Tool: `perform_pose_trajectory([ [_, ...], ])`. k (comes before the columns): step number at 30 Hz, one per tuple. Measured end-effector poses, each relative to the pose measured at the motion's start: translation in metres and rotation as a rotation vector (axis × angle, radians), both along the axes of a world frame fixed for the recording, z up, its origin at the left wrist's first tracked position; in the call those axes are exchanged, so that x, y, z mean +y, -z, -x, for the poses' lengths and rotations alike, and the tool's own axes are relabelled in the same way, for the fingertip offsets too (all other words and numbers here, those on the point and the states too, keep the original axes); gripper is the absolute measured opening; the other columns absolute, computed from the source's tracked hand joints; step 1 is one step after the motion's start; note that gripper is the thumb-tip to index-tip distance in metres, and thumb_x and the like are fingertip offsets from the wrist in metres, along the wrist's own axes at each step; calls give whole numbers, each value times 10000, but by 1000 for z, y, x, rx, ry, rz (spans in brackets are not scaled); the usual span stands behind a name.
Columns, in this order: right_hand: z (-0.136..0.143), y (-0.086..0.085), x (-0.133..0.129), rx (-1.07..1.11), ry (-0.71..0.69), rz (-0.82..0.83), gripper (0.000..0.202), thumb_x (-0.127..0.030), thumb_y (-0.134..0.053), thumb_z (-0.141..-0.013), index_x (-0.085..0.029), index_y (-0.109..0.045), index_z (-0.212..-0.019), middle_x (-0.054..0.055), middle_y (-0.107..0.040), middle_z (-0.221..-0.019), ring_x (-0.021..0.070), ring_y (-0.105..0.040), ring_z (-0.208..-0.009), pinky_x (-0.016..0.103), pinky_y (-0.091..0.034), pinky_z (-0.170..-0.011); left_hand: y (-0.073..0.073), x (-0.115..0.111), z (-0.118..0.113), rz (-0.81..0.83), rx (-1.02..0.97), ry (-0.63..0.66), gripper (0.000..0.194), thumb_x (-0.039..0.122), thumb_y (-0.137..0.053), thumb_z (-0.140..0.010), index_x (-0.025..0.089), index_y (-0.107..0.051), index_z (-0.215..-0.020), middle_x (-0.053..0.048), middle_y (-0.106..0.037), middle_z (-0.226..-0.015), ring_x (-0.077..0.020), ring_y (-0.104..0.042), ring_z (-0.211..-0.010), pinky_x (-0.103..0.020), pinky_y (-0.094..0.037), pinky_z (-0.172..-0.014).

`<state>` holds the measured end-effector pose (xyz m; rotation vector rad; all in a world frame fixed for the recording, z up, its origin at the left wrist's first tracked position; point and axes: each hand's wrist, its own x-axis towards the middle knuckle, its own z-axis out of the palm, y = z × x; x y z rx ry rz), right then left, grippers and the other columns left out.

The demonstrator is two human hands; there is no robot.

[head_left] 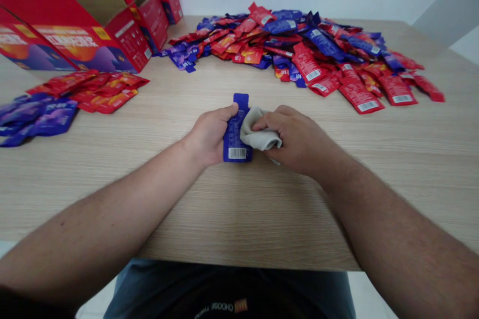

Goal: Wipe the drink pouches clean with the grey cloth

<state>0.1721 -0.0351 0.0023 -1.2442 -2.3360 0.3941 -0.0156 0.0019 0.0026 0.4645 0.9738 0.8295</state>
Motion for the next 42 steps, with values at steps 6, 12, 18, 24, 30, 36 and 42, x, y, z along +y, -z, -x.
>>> perform_pose_trajectory([
  [6, 2, 2, -3, 5, -85, 44, 284, -211, -723, -823, -225, -749, -1106, 87, -733, -1108, 267, -652, -997, 379, -503, -885, -2, 5, 8, -54, -86, 13, 429, 351, -419, -1086, 121, -734, -1265, -122, -828, -1032, -265, -802, -958, -433, -638, -937],
  [12, 3, -2, -2, -11, -163, 122, 253, -173, -725, -790, -227, -742, -1037, 65, -741, -1065, 247, -650, -958, 352, -493, -852, -2, 5, 7, -37, -61, 0, 423, 340, -420, -1085, 112, -734, -1253, -125, -828, -1012, -255, -800, -962, -417, -635, -954],
  [18, 1, -1, -1, -3, -55, 62, 260, -211, -720, -813, -225, -751, -1070, 72, -744, -1033, 259, -651, -957, 366, -485, -849, 0, 7, 8, -82, -72, -13, 423, 350, -428, -1080, 144, -728, -1296, -118, -829, -1058, -279, -796, -1046, -452, -634, -971],
  [24, 0, -1, -1, -12, -159, 144, 225, -198, -736, -799, -236, -743, -1021, 52, -738, -1029, 248, -656, -965, 357, -483, -848, 0, 6, 8, -78, -87, -14, 396, 335, -439, -1079, 124, -736, -1235, -114, -829, -1018, -242, -800, -979, -415, -632, -981],
  [30, 3, 0, -5, 41, -217, 150, 190, -212, -732, -815, -247, -731, -1002, 47, -728, -1054, 245, -663, -982, 363, -503, -861, 0, 1, 5, -55, -85, -8, 402, 341, -454, -1076, 111, -739, -1243, -131, -825, -1046, -264, -797, -999, -432, -630, -969],
  [36, 8, 1, -7, 57, 61, -33, 333, -171, -721, -788, -236, -732, -1115, 89, -730, -1073, 294, -657, -1012, 414, -526, -894, 3, -11, -10, -9, -50, -7, 379, 320, -457, -1089, 119, -768, -1169, -106, -816, -918, -267, -798, -980, -398, -641, -945],
  [42, 9, 2, -9, 40, -172, 66, 272, -202, -743, -805, -238, -742, -1075, 73, -723, -1055, 278, -666, -1024, 386, -522, -881, 4, -12, -11, -42, -53, 46, 397, 347, -433, -1099, 135, -768, -1116, -103, -827, -937, -248, -804, -890, -366, -654, -812],
])
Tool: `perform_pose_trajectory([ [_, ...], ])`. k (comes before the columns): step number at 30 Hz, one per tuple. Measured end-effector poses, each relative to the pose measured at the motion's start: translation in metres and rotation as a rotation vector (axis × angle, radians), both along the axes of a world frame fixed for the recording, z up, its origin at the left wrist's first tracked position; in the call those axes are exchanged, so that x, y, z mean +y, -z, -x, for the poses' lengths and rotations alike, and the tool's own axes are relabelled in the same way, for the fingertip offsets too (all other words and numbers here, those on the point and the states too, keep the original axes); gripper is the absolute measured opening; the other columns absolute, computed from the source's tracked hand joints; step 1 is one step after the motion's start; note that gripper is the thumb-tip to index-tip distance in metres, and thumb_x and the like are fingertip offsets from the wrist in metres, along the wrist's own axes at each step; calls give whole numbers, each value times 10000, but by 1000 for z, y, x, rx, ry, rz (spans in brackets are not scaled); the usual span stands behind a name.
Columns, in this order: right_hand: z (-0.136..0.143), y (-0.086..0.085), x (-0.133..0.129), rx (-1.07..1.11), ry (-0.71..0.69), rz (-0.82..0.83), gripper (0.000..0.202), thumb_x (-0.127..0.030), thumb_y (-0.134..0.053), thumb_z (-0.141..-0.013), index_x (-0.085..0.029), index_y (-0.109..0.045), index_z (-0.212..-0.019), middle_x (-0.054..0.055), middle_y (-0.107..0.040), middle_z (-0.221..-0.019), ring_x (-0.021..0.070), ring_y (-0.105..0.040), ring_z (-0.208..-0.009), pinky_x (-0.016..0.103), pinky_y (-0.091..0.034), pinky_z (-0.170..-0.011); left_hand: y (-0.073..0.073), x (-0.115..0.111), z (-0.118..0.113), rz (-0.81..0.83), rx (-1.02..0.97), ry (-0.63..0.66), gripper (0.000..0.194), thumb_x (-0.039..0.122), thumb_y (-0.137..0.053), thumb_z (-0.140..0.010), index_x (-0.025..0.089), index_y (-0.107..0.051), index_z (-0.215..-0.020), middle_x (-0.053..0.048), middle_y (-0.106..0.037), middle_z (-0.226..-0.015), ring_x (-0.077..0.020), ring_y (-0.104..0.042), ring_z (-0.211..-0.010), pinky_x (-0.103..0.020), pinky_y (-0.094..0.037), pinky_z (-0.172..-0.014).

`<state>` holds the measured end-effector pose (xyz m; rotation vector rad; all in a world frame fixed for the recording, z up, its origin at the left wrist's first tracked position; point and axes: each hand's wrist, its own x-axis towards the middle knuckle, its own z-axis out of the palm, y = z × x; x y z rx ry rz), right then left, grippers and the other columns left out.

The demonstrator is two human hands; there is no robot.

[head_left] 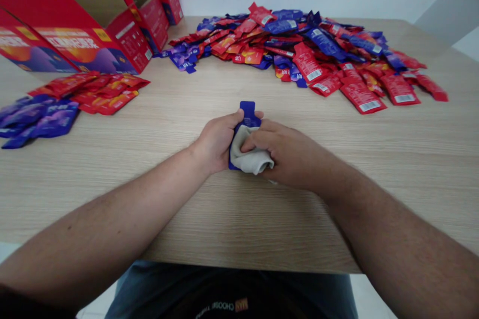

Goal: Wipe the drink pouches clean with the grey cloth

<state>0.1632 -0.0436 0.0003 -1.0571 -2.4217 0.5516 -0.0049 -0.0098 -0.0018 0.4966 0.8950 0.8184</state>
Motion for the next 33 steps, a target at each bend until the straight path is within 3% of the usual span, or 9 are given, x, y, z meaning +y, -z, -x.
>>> perform_pose_trajectory([
  [4, -1, -1, 0, -12, 195, -64, 326, -167, -710, -802, -219, -738, -1123, 100, -732, -1091, 288, -664, -1019, 408, -521, -905, -1, 0, -1, 1, -19, -49, 407, 311, -416, -1103, 126, -766, -1195, -104, -833, -976, -258, -808, -986, -388, -653, -914],
  [9, -1, -2, 0, -19, 34, -36, 305, -171, -717, -791, -241, -737, -1087, 77, -738, -1092, 290, -666, -1053, 406, -526, -910, 1, -2, 0, 16, -20, 30, 425, 389, -433, -1101, 139, -772, -1152, -98, -818, -911, -264, -802, -886, -381, -654, -803],
  [14, 1, -3, 1, -35, 269, -91, 344, -162, -740, -786, -207, -754, -1127, 91, -724, -1033, 298, -662, -987, 412, -519, -875, -4, -3, 3, 18, -62, 82, 667, 676, -343, -1090, 152, -754, -1139, -113, -817, -895, -280, -811, -861, -368, -654, -749],
  [16, 2, -3, -1, -34, 263, -101, 357, -172, -757, -782, -210, -758, -1137, 90, -711, -1039, 284, -658, -952, 395, -516, -838, -5, -5, 2, 18, -58, 90, 694, 729, -387, -1063, 141, -751, -1118, -110, -810, -864, -263, -809, -820, -330, -641, -718],
  [19, 4, -2, -2, -6, 225, -137, 373, -185, -771, -780, -208, -763, -1152, 101, -707, -1086, 276, -656, -947, 386, -520, -822, -4, -6, 2, -1, -70, 82, 702, 753, -421, -1046, 136, -754, -1092, -99, -796, -810, -237, -800, -766, -288, -617, -677],
  [23, 2, 0, 0, 29, 328, -204, 339, -184, -738, -801, -209, -763, -1138, 91, -723, -1007, 297, -646, -980, 407, -524, -859, -2, -7, 2, 19, -98, 109, 727, 789, -447, -1017, 144, -758, -1137, -99, -795, -791, -253, -800, -769, -307, -620, -674],
  [27, 0, 0, 1, 18, 233, -169, 347, -197, -753, -784, -221, -763, -1129, 89, -720, -1055, 278, -648, -950, 387, -525, -827, -2, -7, 1, 13, -105, 89, 719, 768, -437, -1034, 138, -766, -1143, -99, -801, -808, -242, -801, -780, -295, -616, -699],
  [31, -2, -1, 2, 52, 341, -223, 337, -184, -725, -805, -197, -762, -1140, 91, -726, -994, 291, -652, -960, 402, -520, -851, -2, -8, 1, 16, -107, 125, 729, 772, -416, -1037, 146, -763, -1176, -110, -808, -840, -256, -802, -793, -325, -627, -714],
  [33, -2, -1, 2, 48, 317, -213, 327, -187, -736, -796, -199, -762, -1122, 86, -728, -981, 289, -651, -947, 396, -518, -835, -2, -8, 1, 10, -104, 127, 720, 766, -428, -1037, 144, -760, -1185, -109, -806, -836, -251, -800, -791, -317, -625, -713],
])
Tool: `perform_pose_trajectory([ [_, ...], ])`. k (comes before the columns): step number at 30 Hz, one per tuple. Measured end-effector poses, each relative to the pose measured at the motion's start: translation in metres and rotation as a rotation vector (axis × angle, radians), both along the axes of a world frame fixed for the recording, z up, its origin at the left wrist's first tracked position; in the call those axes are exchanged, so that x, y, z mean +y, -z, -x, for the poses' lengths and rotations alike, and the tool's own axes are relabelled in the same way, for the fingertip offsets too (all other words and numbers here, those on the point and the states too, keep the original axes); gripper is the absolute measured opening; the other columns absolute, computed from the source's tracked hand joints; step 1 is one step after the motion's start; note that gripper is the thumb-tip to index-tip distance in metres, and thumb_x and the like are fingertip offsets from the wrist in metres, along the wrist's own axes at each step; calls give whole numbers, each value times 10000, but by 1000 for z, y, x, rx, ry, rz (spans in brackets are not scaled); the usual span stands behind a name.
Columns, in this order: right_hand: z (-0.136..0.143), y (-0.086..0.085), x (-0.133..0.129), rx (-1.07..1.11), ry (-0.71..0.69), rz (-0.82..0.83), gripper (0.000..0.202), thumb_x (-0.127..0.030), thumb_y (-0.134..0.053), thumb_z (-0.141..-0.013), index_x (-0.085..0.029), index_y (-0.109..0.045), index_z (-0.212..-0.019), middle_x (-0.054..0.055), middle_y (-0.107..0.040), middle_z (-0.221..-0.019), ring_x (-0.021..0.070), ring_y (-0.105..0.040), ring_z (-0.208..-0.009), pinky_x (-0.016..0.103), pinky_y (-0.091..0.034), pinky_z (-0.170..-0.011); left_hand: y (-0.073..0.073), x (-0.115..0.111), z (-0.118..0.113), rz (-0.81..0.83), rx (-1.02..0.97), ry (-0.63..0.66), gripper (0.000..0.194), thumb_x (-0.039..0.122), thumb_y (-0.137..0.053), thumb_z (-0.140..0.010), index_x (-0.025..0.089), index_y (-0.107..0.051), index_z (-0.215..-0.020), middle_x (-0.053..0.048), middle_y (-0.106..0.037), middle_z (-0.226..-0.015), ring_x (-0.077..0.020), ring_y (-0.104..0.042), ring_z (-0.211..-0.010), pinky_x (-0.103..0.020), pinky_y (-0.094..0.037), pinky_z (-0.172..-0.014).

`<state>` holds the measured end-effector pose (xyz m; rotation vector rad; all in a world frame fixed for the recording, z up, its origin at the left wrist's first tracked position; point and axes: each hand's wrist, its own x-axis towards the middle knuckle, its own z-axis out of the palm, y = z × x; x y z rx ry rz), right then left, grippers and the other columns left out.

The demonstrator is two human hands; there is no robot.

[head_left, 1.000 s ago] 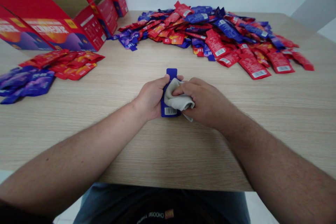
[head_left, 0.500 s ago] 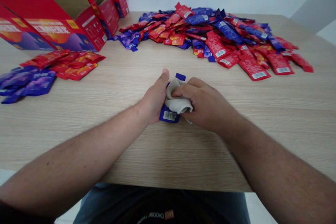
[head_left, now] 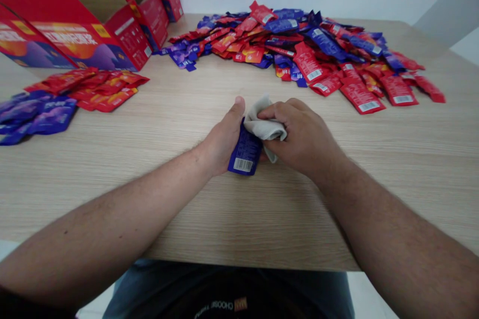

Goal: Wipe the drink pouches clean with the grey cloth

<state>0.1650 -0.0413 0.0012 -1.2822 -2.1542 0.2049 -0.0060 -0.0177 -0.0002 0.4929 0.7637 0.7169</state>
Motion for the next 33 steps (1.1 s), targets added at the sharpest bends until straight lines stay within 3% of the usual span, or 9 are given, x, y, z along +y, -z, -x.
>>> perform_pose_trajectory([
  [3, 0, 1, 0, -26, -62, 18, 347, -199, -765, -772, -218, -762, -1119, 90, -732, -1044, 285, -648, -941, 389, -516, -811, 2, 0, 1, -21, -2, -17, 721, 760, -423, -1044, 139, -761, -1187, -101, -799, -821, -239, -796, -787, -301, -618, -716],
  [8, -1, 2, 2, 17, 46, -13, 328, -179, -731, -801, -215, -753, -1127, 78, -736, -981, 300, -658, -964, 410, -518, -851, 4, 2, 2, -21, 23, 23, 742, 787, -421, -1027, 146, -765, -1173, -116, -802, -832, -245, -786, -745, -329, -626, -702],
  [12, 2, 3, 0, -13, -68, 33, 357, -203, -778, -786, -206, -765, -1143, 98, -724, -1065, 292, -662, -963, 397, -524, -835, 4, 2, -1, -70, 0, -9, 738, 764, -382, -1052, 139, -761, -1155, -106, -803, -842, -238, -798, -803, -314, -626, -749],
  [16, 4, 0, -3, -13, -67, 50, 344, -185, -772, -782, -198, -770, -1126, 83, -725, -1009, 280, -653, -945, 389, -524, -840, 6, 3, -2, -82, -4, 0, 752, 793, -405, -1030, 140, -757, -1157, -97, -800, -837, -238, -804, -816, -310, -625, -767],
  [21, 6, -7, -9, -90, -300, 204, 265, -186, -793, -800, -205, -760, -1062, 88, -717, -1074, 272, -667, -1005, 387, -534, -882, 3, 1, -1, -56, 37, 7, 796, 812, -433, -1004, 113, -765, -1194, -117, -792, -794, -258, -798, -762, -323, -630, -704],
  [27, 9, -10, -14, -97, -235, 208, 308, -160, -794, -799, -208, -759, -1101, 105, -716, -1140, 293, -670, -1073, 411, -531, -922, -2, -1, 0, -59, 64, -18, 805, 784, -368, -1035, 114, -744, -1274, -125, -805, -850, -263, -801, -795, -342, -636, -739],
  [33, 10, -16, -18, -161, -349, 327, 244, -184, -798, -812, -226, -775, -1051, 68, -708, -1064, 242, -659, -923, 363, -515, -809, 1, -1, 2, -65, 116, -77, 770, 806, -483, -988, 130, -763, -1229, -114, -791, -824, -261, -785, -765, -349, -625, -723],
])
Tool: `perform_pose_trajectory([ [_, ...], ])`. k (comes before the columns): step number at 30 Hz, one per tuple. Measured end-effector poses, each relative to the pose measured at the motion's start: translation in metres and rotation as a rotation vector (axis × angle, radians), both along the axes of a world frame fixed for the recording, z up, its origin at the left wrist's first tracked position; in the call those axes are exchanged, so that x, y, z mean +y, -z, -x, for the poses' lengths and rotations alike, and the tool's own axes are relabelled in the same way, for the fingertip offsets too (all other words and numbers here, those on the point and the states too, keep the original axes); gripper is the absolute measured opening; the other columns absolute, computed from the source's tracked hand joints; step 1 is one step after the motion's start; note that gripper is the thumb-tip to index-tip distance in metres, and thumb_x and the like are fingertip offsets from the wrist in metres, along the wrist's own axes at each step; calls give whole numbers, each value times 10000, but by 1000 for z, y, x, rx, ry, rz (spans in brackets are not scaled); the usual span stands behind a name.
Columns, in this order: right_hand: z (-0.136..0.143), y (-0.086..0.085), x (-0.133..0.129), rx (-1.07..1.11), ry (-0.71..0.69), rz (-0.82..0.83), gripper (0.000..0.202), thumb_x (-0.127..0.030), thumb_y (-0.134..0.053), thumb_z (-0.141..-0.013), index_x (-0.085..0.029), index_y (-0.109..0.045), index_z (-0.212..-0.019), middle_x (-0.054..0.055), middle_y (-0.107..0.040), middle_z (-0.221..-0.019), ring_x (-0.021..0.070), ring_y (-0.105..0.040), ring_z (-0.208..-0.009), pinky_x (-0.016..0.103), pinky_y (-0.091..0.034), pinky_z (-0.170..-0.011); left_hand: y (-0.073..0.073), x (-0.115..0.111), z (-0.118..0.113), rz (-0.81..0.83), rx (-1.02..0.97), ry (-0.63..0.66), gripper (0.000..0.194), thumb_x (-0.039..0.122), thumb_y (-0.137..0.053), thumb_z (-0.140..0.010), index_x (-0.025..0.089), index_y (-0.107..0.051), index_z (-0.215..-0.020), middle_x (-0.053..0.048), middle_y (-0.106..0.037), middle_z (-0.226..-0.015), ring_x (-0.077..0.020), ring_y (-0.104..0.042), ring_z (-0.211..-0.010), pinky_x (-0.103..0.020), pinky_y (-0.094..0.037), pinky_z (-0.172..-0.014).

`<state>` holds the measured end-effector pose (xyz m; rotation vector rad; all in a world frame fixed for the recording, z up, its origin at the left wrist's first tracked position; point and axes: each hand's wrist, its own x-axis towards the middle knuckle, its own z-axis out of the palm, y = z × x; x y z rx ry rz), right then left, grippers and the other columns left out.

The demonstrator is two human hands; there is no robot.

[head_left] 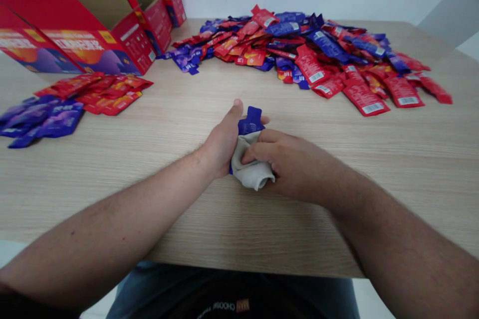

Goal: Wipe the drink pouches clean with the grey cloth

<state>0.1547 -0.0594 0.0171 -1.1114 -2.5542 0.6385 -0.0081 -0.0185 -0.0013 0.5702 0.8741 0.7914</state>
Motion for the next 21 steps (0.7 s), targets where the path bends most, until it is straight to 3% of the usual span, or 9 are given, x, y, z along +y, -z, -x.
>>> perform_pose_trajectory([
  [2, -4, 2, 4, 14, 60, -52, 271, -178, -789, -805, -230, -769, -1071, 74, -711, -1078, 254, -658, -952, 376, -520, -842, 2, 1, 0, 3, -29, 26, 751, 801, -473, -996, 140, -769, -1198, -105, -786, -808, -247, -777, -734, -330, -618, -692],
  [7, -17, 7, 20, 115, 382, -297, 319, -190, -741, -813, -217, -761, -1130, 96, -727, -1013, 299, -643, -969, 416, -511, -859, 7, 3, 4, 13, -36, 128, 744, 809, -449, -1000, 151, -766, -1139, -99, -772, -766, -216, -734, -617, -309, -602, -607],
  [12, -18, 9, 23, 118, 310, -280, 358, -189, -739, -767, -214, -772, -1122, 88, -727, -1010, 289, -643, -925, 401, -502, -812, 7, 2, 6, 19, -41, 135, 725, 810, -470, -992, 163, -760, -1140, -91, -773, -764, -203, -721, -587, -303, -602, -589],
  [16, -20, 11, 26, 153, 383, -319, 321, -171, -716, -781, -206, -759, -1097, 85, -751, -1000, 292, -647, -955, 408, -494, -850, 7, 3, 6, 21, -44, 160, 741, 822, -447, -992, 154, -758, -1080, -107, -772, -766, -216, -741, -617, -304, -610, -596],
  [21, -20, 13, 27, 142, 322, -299, 325, -203, -729, -781, -234, -754, -1104, 71, -749, -1004, 298, -649, -957, 410, -498, -833, 8, 4, 6, 29, -43, 144, 725, 826, -477, -977, 167, -762, -1083, -102, -765, -747, -211, -725, -589, -303, -603, -584],
])
